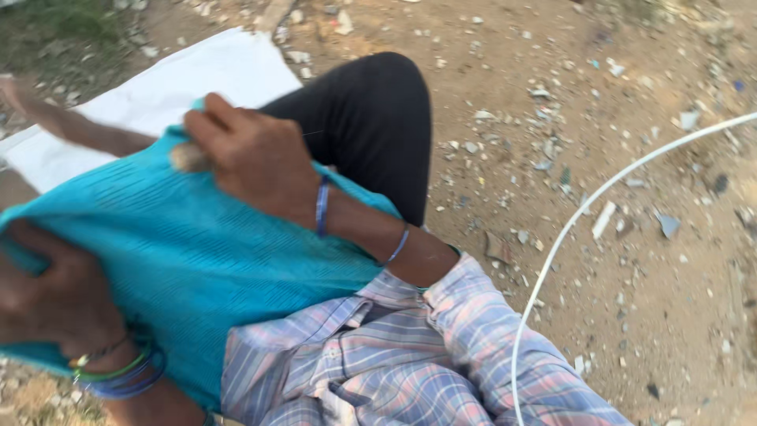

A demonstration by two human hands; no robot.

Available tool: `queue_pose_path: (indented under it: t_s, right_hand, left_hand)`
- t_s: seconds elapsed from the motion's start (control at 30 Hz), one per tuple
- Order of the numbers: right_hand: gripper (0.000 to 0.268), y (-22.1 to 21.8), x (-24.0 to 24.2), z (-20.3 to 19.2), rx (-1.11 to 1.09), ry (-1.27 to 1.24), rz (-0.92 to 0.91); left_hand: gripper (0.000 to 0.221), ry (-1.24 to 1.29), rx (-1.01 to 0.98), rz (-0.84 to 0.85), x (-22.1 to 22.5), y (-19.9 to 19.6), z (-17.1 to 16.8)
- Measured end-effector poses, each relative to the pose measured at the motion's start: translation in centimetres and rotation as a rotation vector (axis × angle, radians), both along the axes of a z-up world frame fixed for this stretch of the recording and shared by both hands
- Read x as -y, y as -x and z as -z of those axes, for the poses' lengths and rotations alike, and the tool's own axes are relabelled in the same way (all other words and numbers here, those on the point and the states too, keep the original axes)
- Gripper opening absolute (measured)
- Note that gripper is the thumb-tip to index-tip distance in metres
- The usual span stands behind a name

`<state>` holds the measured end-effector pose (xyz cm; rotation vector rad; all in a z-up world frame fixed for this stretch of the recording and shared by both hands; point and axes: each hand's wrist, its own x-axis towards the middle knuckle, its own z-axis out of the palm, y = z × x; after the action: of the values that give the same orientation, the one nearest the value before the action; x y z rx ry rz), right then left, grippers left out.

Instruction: The person uses a knife to cut through plastic wrap on a long white pole, then removes the wrap and plastic fragments by hand.

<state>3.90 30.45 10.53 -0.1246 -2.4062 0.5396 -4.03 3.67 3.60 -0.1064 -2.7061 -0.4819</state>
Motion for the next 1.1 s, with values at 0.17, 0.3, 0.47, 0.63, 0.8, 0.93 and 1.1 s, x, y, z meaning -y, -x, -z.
queue_pose_path:
  t_s: [0.17,0.3,0.47,0.63,0.8,0.93,1.1]
  right_hand:
    - [0.03,5.6,-6.1,5.3,0.388,0.068,0.022]
    - [0.027,10.0,-9.8,12.8,0.55,0.263,-0.038]
    - [0.046,17.2,-23.3,21.7,0.515,0.263,0.089]
    - [0.073,23.1,-44.0,29.9,0.549,-0.218,0.61]
    - [0.087,21.4,-55.0,34.8,0.484,-0.284,0.654]
    - [0.075,21.2,-55.3,34.6,0.315,-0.274,0.391]
    - [0.069,22.9,-53.1,28.2,0.482,-0.593,0.333]
  left_hand:
    - [0.026,0.416,0.144,0.26,-2.4,4.3,2.8]
    - [0.041,0.438,0.171,0.365,-6.4,6.9,3.4]
    - [0.034,0.111,0.464,0.752,-15.3,10.8,8.9]
    - [0.07,0.04,0.683,0.818,-20.7,6.8,17.3]
    - [0.088,0.168,0.767,0.662,-18.3,6.2,22.9]
    - [0.094,0.203,0.823,0.667,-18.3,6.2,25.3]
    - [0.1,0.314,0.844,0.646,-18.6,6.0,25.8]
